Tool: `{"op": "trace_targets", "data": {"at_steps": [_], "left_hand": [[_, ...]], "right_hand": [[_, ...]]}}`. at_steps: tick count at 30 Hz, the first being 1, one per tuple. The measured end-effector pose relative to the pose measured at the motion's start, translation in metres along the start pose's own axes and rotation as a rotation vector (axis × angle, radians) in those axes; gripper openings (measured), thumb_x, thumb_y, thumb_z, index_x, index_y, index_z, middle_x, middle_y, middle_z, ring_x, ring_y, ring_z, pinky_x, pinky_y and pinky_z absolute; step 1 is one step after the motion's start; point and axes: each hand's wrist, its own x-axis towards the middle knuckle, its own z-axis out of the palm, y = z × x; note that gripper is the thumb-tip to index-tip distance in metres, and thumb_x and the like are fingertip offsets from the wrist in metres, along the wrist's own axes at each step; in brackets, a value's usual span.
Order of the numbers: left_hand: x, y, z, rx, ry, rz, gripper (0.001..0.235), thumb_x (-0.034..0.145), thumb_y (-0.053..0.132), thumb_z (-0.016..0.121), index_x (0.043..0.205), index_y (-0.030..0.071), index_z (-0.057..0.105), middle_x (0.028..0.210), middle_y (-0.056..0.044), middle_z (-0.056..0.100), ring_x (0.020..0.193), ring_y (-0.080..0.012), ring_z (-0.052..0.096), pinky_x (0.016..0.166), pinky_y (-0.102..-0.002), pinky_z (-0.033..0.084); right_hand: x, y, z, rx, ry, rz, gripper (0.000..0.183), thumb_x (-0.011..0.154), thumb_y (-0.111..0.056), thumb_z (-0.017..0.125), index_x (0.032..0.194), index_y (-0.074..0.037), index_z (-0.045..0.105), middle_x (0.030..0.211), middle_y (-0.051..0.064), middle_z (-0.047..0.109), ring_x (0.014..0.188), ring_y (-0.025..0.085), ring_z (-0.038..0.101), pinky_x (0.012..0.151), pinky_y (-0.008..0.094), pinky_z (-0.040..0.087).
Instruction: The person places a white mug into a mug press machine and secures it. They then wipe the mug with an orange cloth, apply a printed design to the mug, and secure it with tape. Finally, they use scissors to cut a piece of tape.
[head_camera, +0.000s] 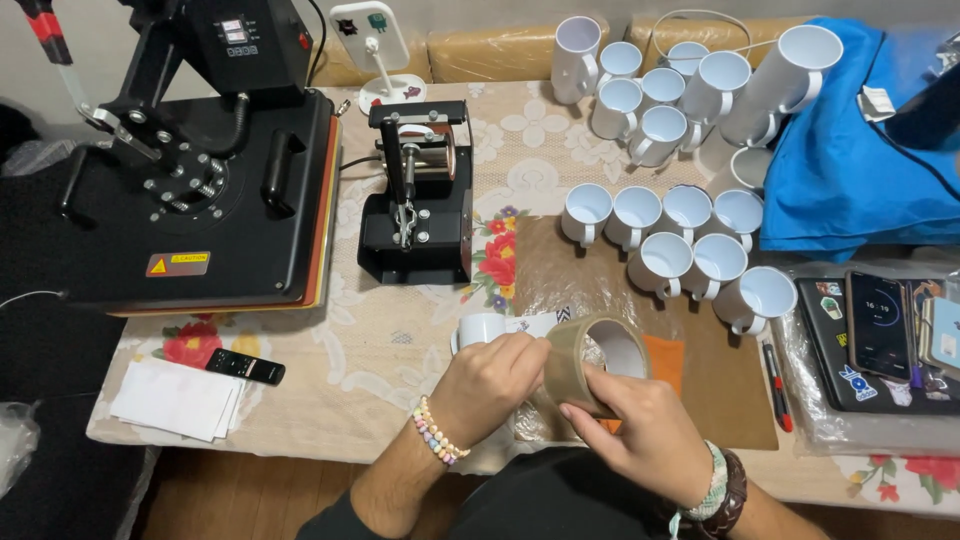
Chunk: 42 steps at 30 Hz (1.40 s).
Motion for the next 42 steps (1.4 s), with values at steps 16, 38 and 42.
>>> {"op": "trace_targets", "data": {"at_steps": [16,38,42], "left_hand": [[0.001,-0.006,-0.002,-0.320,0.040,-0.054,0.019,0.095,-0.003,0.060,0.112,-0.007,0.067,0.108,-0.021,0.074,0.100,-0.0310,0.075,0.089,-0.037,0.062],[-0.002,-0.018,0.005,-0.538,-0.096,-0.309,0.006,0.093,0.006,0.057,0.089,0.006,0.061,0.079,-0.004,0.064,0.067,-0.0174,0.060,0.059,-0.031,0.046],[0.000,-0.021,-0.011,-0.805,0.054,-0.218,0.031,0.098,-0.005,0.055,0.126,0.002,0.064,0.120,-0.016,0.070,0.112,-0.0305,0.068,0.101,-0.041,0.056]], "right_hand": [[0.004,-0.002,-0.010,0.061,0.020,0.004,0.020,0.088,-0.021,0.069,0.104,-0.008,0.068,0.058,-0.003,0.057,0.045,0.014,0.052,0.044,0.028,0.040],[-0.005,0.024,-0.015,0.487,-0.079,0.209,0.036,0.085,-0.029,0.069,0.113,-0.006,0.076,0.077,-0.002,0.077,0.059,0.008,0.065,0.052,0.021,0.049],[-0.014,0.047,-0.018,0.958,-0.114,0.412,0.043,0.081,-0.026,0.073,0.110,0.006,0.077,0.086,0.008,0.078,0.069,0.016,0.072,0.054,0.025,0.056]]}}
